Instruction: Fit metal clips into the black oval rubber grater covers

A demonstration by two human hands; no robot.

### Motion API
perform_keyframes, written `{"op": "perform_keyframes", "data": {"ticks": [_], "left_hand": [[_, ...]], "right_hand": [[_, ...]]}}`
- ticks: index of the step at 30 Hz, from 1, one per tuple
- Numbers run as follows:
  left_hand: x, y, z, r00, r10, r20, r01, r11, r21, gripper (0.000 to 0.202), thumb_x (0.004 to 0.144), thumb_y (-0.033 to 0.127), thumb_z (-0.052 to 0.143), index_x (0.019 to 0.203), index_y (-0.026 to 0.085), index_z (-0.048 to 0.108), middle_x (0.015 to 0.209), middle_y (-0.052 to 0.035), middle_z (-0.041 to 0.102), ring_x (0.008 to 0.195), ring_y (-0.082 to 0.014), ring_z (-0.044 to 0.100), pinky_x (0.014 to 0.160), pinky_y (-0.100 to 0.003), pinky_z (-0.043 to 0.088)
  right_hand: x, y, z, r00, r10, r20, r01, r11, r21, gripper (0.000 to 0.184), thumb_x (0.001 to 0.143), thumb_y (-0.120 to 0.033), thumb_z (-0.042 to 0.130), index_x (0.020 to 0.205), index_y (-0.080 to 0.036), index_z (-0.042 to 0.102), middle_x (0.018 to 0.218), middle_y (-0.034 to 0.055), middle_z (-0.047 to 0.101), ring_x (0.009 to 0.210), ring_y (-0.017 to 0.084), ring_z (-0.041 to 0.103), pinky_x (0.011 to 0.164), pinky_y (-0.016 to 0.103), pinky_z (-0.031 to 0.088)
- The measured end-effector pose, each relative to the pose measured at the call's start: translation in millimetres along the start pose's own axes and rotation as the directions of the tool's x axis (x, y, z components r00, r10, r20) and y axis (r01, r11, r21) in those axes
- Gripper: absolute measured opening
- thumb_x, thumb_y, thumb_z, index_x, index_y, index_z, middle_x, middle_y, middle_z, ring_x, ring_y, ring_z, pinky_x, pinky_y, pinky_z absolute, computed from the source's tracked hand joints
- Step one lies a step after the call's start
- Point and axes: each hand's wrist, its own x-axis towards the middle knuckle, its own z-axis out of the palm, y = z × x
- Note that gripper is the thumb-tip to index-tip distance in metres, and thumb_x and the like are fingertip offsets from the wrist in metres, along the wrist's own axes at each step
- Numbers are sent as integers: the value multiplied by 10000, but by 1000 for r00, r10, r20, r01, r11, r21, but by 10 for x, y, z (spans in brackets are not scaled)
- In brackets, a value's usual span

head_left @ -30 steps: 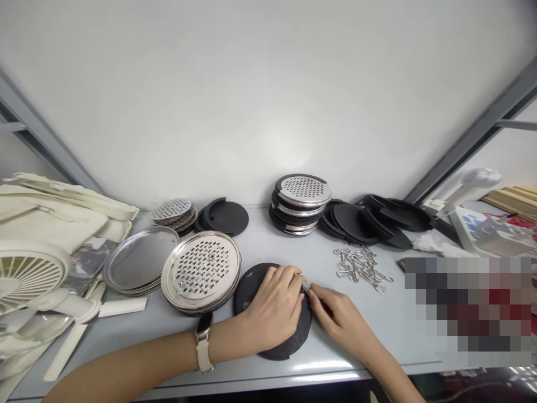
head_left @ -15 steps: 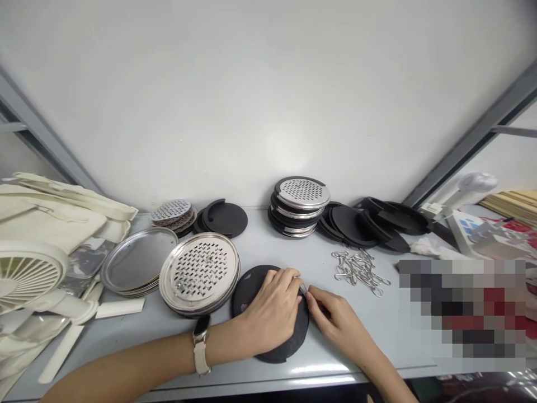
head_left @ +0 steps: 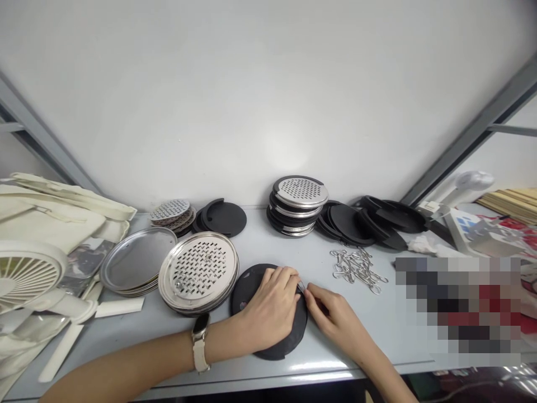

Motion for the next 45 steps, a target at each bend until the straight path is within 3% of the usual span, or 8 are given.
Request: {"op": "perform_keyframes", "data": {"ticks": [45], "left_hand": [[-18,-7,-2,999,-19,50,21,999,-50,205,966,157,305,1138,183,414,1096,-93,473,1014,-222,474,904,-408,417]], "right_hand": [[3,21,23,1000,-23,-19,22,996,-81,269,974,-286,356,730,-220,445,622,-20,544,550,148,507,534,242,364]]}}
